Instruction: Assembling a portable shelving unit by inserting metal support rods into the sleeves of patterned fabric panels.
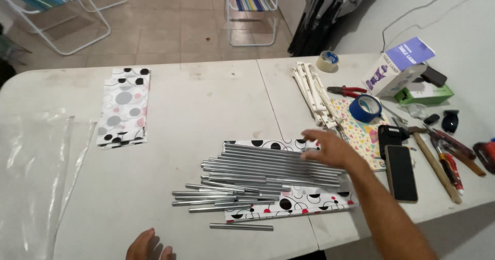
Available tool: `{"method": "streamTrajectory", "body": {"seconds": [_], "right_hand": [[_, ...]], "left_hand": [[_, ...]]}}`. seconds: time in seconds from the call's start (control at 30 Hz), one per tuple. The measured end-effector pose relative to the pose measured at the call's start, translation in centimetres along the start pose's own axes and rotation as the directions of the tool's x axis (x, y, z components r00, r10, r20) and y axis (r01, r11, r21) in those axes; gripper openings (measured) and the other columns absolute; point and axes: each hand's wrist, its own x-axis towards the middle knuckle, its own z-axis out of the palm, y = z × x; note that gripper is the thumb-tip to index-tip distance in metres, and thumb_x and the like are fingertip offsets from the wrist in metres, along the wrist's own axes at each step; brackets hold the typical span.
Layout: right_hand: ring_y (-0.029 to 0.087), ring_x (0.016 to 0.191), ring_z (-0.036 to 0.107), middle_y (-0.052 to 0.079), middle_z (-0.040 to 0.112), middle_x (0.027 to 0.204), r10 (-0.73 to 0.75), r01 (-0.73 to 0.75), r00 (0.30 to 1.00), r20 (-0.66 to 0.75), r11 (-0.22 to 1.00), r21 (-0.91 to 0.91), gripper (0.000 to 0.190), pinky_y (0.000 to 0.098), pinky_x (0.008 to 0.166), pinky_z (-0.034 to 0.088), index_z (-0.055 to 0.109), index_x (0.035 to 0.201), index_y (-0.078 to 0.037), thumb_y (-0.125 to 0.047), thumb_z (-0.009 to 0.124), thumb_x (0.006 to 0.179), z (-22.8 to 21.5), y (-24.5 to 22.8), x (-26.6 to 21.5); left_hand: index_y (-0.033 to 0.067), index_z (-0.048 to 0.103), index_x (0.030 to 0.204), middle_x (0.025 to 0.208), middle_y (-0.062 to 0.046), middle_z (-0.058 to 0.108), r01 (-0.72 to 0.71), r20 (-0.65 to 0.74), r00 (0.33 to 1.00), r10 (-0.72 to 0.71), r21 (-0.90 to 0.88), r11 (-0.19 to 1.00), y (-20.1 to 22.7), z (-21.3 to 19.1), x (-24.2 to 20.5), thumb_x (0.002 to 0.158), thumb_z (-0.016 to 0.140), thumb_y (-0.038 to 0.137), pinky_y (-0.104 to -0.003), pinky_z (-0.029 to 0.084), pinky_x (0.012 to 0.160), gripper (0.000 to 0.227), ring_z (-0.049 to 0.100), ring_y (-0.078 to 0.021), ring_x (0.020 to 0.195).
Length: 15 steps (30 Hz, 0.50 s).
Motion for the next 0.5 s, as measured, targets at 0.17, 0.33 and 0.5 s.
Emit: {"method": "streamTrajectory", "body": {"seconds": [0.17,0.33,0.5], "right_hand": [[0.026,0.148,0.039,0.005,0.036,0.164,-0.072,0.12,0.984,0.165,0.945,-0.306,0.107,0.044,0.121,0.036,0.032,0.158,-0.02,-0.034,0.095,0.073,5.2,-3.5,-1.8],[0.027,0.138,0.047,0.009,0.043,0.154,-0.039,0.119,0.981,0.188,0.891,-0.438,0.093,0.0454,0.121,0.04,0.027,0.159,-0.017,-0.008,0.077,0.081,4.9,-6.0,-2.3],[0.025,0.116,0.057,0.008,0.056,0.126,0.038,0.052,0.982,0.185,0.888,-0.456,0.067,0.0409,0.097,0.054,0.051,0.131,-0.018,-0.015,0.082,0.072,5.2,-5.9,-1.6]], "left_hand": [[0.0081,0.069,0.126,0.128,-0.012,0.071,0.395,0.034,0.918,-0.396,0.023,0.918,14.5,-5.4,6.3,0.079,0.074,0.015,-0.037,0.062,0.083,0.048,0.073,-0.0266,0.105],[0.0129,0.067,0.129,0.129,-0.007,0.07,0.348,0.052,0.935,-0.35,0.045,0.936,12.9,-5.5,6.1,0.081,0.072,0.021,-0.037,0.06,0.085,0.05,0.073,-0.0229,0.105],[0.0109,0.062,0.129,0.128,-0.011,0.069,0.227,0.203,0.951,-0.233,0.05,0.973,11.9,-5.8,6.2,0.082,0.071,0.024,-0.043,0.06,0.09,0.049,0.067,-0.0301,0.116]]}}
